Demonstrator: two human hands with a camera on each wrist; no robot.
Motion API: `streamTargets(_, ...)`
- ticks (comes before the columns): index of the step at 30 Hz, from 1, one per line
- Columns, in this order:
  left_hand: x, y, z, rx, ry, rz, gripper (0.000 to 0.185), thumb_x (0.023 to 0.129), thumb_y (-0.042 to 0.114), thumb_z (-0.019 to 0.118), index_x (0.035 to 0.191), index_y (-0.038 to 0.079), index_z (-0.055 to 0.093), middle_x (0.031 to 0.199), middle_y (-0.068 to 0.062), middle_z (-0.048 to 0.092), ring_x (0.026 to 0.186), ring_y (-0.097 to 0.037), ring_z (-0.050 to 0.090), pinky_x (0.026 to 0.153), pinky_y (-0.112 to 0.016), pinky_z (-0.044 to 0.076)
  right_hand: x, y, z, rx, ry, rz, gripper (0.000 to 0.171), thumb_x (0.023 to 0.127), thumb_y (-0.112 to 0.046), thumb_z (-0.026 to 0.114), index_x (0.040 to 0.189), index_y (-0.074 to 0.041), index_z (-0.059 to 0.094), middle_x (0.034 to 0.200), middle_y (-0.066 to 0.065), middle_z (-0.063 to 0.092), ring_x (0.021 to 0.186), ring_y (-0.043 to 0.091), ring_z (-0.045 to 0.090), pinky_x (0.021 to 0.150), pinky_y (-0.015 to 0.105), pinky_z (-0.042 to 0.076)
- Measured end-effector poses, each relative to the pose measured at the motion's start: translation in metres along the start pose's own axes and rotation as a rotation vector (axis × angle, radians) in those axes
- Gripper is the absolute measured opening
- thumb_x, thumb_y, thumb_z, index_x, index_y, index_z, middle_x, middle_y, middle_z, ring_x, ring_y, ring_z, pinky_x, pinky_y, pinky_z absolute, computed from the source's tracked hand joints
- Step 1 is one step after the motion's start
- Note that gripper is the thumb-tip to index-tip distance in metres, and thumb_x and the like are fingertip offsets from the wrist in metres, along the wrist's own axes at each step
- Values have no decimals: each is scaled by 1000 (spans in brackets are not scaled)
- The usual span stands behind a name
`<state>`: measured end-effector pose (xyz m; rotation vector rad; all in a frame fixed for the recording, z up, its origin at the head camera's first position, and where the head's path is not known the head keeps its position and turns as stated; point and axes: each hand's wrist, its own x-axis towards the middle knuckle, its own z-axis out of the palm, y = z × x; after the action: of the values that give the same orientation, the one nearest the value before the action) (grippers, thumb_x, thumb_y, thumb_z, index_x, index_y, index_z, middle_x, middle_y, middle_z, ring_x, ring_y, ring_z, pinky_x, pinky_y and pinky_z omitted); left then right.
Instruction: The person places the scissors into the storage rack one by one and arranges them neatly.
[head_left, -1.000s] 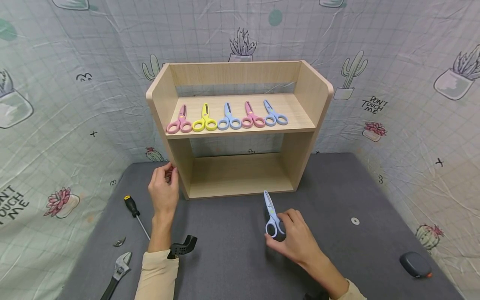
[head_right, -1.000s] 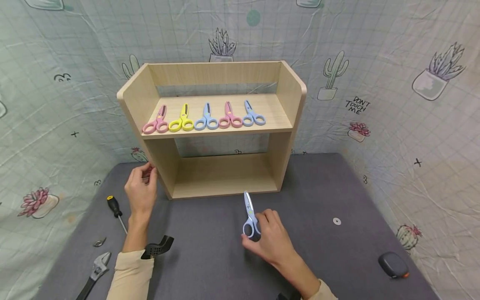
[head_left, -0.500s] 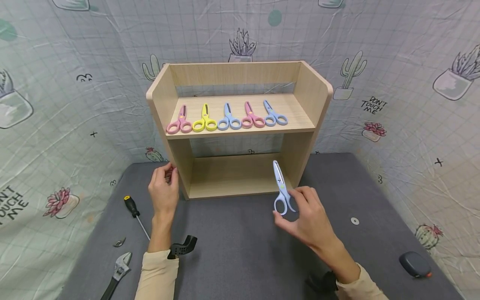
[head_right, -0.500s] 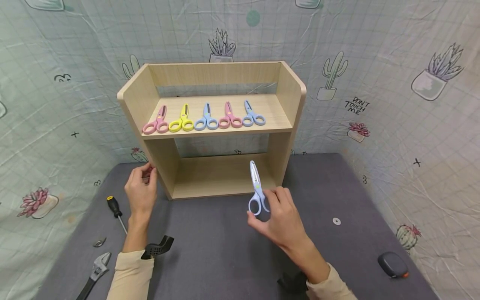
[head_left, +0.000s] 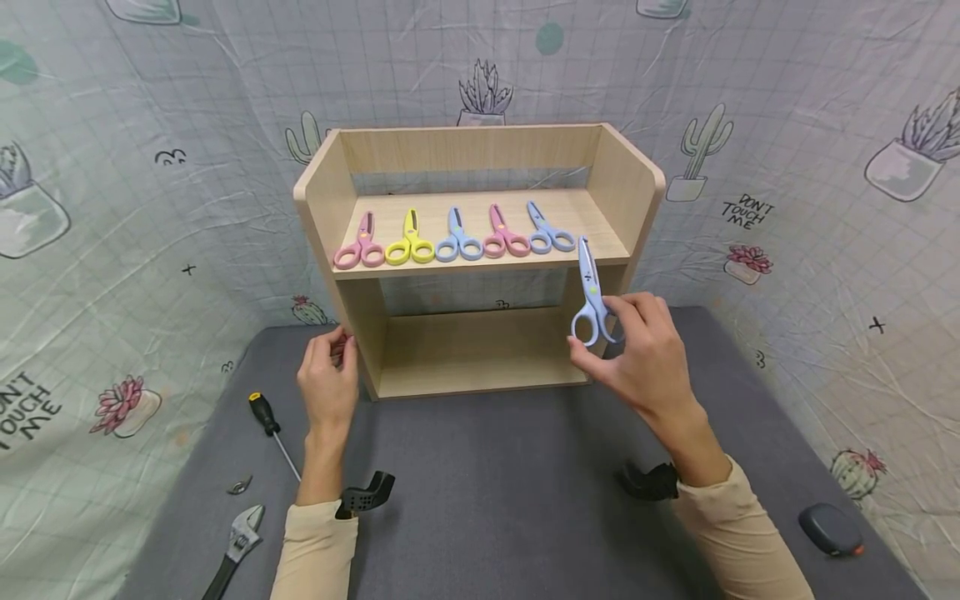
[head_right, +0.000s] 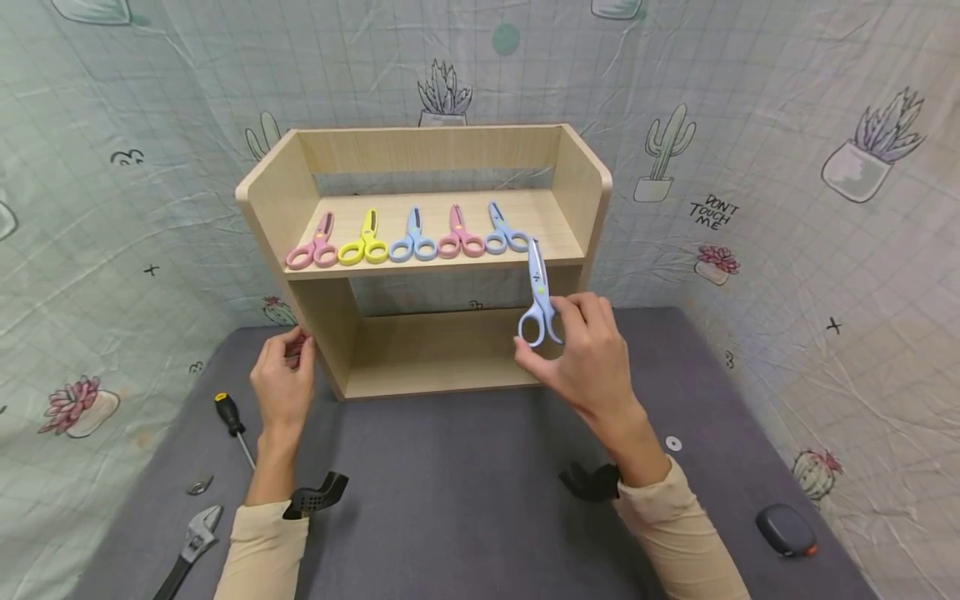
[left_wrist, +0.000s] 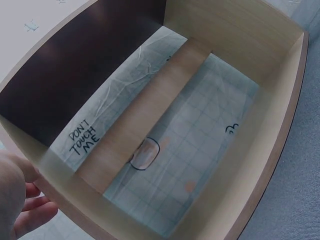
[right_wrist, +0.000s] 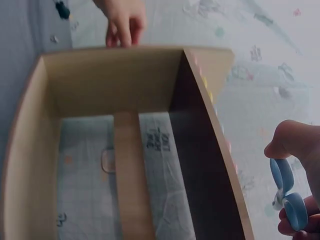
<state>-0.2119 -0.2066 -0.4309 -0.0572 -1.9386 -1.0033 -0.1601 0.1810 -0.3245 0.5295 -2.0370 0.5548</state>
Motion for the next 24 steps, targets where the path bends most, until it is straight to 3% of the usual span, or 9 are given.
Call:
streamTargets(11,0,0,0,-11,-5,-5,23,97,12,65,112,-6,69,100,-21,68,82,-32,69,74,5,44,40,25,11,-50,-60,92,56,74,-31,81,108,11,66,97,25,58,76,35,55,62,44,50)
streamTargets(15,0,0,1,6,-5,3,23,98,11,64,112,-6,69,100,-21,68,82,-32,70,71,-14,56,51,31,15,-72,-98,137,56,76,-32,79,108,12,66,98,27,58,77,36,55,64,47,51)
streamTargets(18,0,0,1,17,-4,10,23,98,11,64,112,-6,69,100,-21,68,82,-32,70,70,-32,59,58,34,18,-82,-124,162,55,77,-31,78,108,13,66,98,27,57,79,36,54,66,47,50)
streamTargets(24,0,1,1,23,-8,10,23,98,11,63,112,-6,69,100,-21,68,82,-31,70,69,-40,59,67,35,19,-121,-214,217,51,80,-31,75,106,12,66,100,25,56,86,36,52,72,49,48)
